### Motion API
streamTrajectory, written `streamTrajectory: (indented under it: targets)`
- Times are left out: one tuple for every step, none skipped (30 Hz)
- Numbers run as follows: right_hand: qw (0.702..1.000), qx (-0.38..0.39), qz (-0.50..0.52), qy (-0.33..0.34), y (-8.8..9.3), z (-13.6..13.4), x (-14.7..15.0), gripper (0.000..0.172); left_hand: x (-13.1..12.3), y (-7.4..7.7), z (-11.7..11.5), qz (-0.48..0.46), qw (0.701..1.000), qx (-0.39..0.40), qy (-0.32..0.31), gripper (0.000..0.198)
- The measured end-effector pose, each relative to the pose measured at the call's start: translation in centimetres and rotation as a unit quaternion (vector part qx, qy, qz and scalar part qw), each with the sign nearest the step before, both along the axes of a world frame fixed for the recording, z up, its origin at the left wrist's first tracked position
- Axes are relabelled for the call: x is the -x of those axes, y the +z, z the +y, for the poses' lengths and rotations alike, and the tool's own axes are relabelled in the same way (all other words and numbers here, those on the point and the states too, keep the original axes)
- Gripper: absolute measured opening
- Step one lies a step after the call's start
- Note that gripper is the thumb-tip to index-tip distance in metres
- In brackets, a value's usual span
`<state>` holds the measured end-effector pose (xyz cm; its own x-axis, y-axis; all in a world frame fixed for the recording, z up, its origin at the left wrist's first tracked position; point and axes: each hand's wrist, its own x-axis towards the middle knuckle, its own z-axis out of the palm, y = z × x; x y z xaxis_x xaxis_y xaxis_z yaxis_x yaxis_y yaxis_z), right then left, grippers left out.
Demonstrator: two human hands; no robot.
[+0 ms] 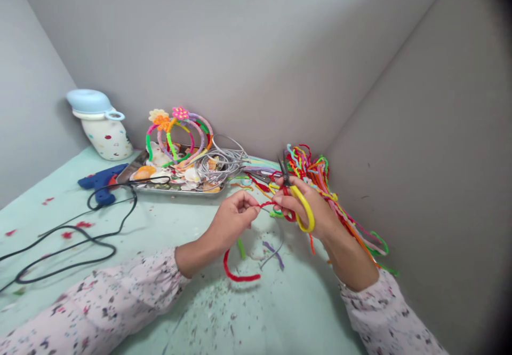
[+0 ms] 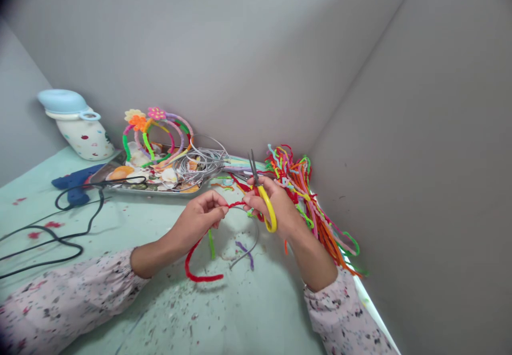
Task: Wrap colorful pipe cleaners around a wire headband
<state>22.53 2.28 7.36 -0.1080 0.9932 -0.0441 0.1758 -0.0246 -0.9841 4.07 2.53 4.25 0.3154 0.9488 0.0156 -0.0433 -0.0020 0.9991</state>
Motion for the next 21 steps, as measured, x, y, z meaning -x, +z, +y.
streamTrajectory:
  targets:
    - [1.000,0.007,0.000,0.011,0.0,0.0,0.0,0.042,0.0,0.0,0.0,-0.005,1.000,0.001,-0.003,0.007]
    - [1.000,0.012,0.000,0.022,-0.1,0.0,0.0,0.042,0.0,0.0,0.0,-0.009,1.000,0.002,-0.005,0.007]
    - [0.999,0.015,-0.001,0.031,-0.2,0.0,0.0,0.042,0.0,0.1,0.0,-0.012,1.000,0.003,-0.005,0.007]
    - [0.999,0.014,-0.006,0.040,-0.2,0.0,0.0,0.043,0.0,0.1,-0.1,-0.015,1.000,0.003,-0.006,0.007]
    - [0.999,0.012,-0.014,0.047,-0.2,0.0,0.0,0.043,0.0,0.1,-0.1,-0.017,1.000,0.005,-0.007,0.007]
    - [0.998,0.010,-0.025,0.052,-0.2,0.0,0.0,0.044,0.0,0.2,-0.1,-0.017,1.000,0.007,-0.009,0.007]
    - [0.998,0.005,-0.036,0.058,-0.2,0.0,0.1,0.043,0.0,0.3,-0.1,-0.018,1.000,0.009,-0.008,0.006]
    - [0.997,0.001,-0.044,0.065,-0.2,0.0,0.1,0.042,0.0,0.3,-0.1,-0.018,1.000,0.011,-0.007,0.006]
    - [0.996,-0.003,-0.048,0.072,-0.1,-0.1,0.1,0.040,0.0,0.4,0.0,-0.019,1.000,0.013,-0.005,0.006]
    - [0.996,-0.005,-0.048,0.076,0.0,-0.2,0.1,0.039,0.0,0.4,0.0,-0.022,1.000,0.016,-0.005,0.005]
    - [0.996,-0.005,-0.046,0.077,0.1,-0.3,0.1,0.037,0.1,0.5,0.0,-0.030,0.999,0.021,-0.007,0.006]
    - [0.997,-0.006,-0.042,0.072,0.2,-0.3,0.0,0.037,0.1,0.4,0.1,-0.042,0.999,0.030,-0.010,0.007]
    - [0.997,-0.007,-0.035,0.061,0.2,-0.3,0.0,0.036,0.1,0.4,0.2,-0.060,0.997,0.044,-0.014,0.011]
    - [0.999,-0.011,-0.027,0.046,0.2,-0.3,-0.1,0.035,0.2,0.3,0.3,-0.081,0.995,0.060,-0.017,0.015]
    - [0.999,-0.016,-0.017,0.028,0.2,-0.3,-0.1,0.034,0.2,0.2,0.4,-0.103,0.991,0.082,-0.016,0.019]
    - [1.000,-0.023,-0.005,0.009,0.1,-0.2,-0.2,0.032,0.2,0.0,0.5,-0.123,0.987,0.098,-0.008,0.020]
    - [0.999,-0.029,0.011,-0.012,0.0,-0.2,-0.2,0.031,0.3,-0.1,0.5,-0.140,0.984,0.111,0.001,0.021]
    - [0.998,-0.033,0.030,-0.035,-0.2,-0.1,-0.2,0.031,0.3,-0.1,0.6,-0.150,0.982,0.118,0.011,0.020]
    - [0.997,-0.034,0.051,-0.055,-0.4,0.0,-0.1,0.031,0.2,-0.2,0.6,-0.151,0.981,0.121,0.018,0.019]
    - [0.994,-0.034,0.071,-0.073,-0.7,0.1,0.0,0.033,0.2,-0.2,0.5,-0.143,0.982,0.120,0.023,0.017]
    - [0.992,-0.034,0.089,-0.083,-0.9,0.1,0.2,0.034,0.2,-0.2,0.5,-0.132,0.984,0.118,0.023,0.016]
